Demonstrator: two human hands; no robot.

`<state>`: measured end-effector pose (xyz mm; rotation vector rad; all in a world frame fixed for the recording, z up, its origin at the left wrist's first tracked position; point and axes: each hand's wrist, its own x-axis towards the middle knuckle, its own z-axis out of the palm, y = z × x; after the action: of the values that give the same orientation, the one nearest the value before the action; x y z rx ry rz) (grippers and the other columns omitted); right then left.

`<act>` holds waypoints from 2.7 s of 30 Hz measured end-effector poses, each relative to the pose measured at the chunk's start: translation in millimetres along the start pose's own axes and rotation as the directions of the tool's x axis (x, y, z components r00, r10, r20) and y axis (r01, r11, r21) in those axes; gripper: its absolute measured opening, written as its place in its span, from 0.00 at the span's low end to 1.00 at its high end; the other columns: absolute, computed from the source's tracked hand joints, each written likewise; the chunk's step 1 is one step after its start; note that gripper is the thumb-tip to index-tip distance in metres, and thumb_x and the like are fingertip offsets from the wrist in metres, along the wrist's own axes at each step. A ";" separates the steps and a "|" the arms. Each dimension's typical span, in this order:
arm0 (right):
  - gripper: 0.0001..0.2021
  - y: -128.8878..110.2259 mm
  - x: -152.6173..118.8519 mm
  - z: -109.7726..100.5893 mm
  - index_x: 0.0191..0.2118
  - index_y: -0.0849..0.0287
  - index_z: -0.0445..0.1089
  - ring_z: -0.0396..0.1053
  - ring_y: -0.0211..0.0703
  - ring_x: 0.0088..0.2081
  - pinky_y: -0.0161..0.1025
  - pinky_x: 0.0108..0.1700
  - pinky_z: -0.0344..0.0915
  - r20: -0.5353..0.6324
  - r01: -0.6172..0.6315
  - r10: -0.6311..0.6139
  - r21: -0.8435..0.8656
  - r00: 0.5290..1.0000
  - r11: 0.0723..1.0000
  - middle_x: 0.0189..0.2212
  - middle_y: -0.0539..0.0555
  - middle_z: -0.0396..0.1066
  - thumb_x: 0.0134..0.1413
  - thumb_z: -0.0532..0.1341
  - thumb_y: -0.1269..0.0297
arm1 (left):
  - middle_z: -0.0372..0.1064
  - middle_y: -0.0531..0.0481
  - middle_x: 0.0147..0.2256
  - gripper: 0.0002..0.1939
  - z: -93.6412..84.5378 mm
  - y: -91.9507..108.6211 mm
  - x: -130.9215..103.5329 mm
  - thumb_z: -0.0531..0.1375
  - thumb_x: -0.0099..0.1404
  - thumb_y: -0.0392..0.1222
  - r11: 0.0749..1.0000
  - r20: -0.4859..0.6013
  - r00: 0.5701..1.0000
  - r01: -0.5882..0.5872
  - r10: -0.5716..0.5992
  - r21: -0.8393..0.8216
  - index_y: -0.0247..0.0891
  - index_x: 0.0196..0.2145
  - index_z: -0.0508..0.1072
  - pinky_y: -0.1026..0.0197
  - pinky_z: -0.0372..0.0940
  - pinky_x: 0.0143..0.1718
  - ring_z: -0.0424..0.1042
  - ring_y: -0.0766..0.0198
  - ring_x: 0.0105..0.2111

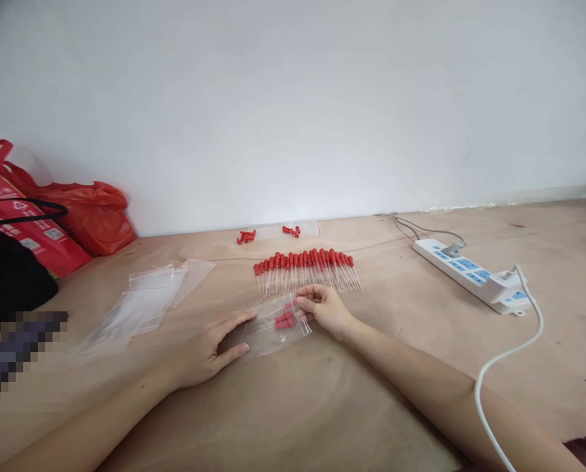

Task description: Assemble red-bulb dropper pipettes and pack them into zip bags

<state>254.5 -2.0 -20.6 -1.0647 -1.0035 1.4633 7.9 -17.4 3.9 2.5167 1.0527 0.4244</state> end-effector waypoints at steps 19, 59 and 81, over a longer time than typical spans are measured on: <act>0.08 -31.1 53.1 -29.9 0.29 0.60 0.71 0.68 0.38 0.28 0.33 0.30 0.61 -0.103 0.146 -0.448 -0.861 0.888 0.487 0.25 0.52 0.71 0.45 0.57 0.63 | 0.59 0.44 0.52 0.19 3.4 -6.1 0.9 0.51 0.61 0.44 0.998 -0.023 0.998 -0.051 0.052 0.043 0.38 0.50 0.63 0.53 0.57 0.51 0.60 0.58 0.51; 0.18 -3.8 5.5 -24.5 0.24 0.58 0.57 0.64 0.32 0.19 0.30 0.21 0.62 -0.255 0.133 -0.113 0.063 0.960 0.989 0.19 0.47 0.66 0.36 0.64 0.51 | 0.60 0.44 0.51 0.19 4.8 -9.2 1.7 0.52 0.61 0.44 0.997 -0.035 0.997 -0.066 0.067 0.026 0.39 0.50 0.64 0.53 0.58 0.51 0.60 0.57 0.50; 0.14 -0.4 -4.5 -5.6 0.23 0.62 0.66 0.57 0.28 0.13 0.28 0.15 0.55 0.047 -0.022 0.037 -0.293 0.998 0.956 0.11 0.43 0.62 0.28 0.68 0.60 | 0.59 0.44 0.52 0.19 5.9 -10.3 1.0 0.52 0.62 0.44 0.996 -0.029 0.997 -0.074 0.075 0.047 0.38 0.50 0.63 0.53 0.58 0.51 0.60 0.58 0.51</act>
<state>260.4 -6.1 -21.2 -1.2615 -1.2748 1.4002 4.7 -11.3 -5.8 2.6045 0.9932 0.4666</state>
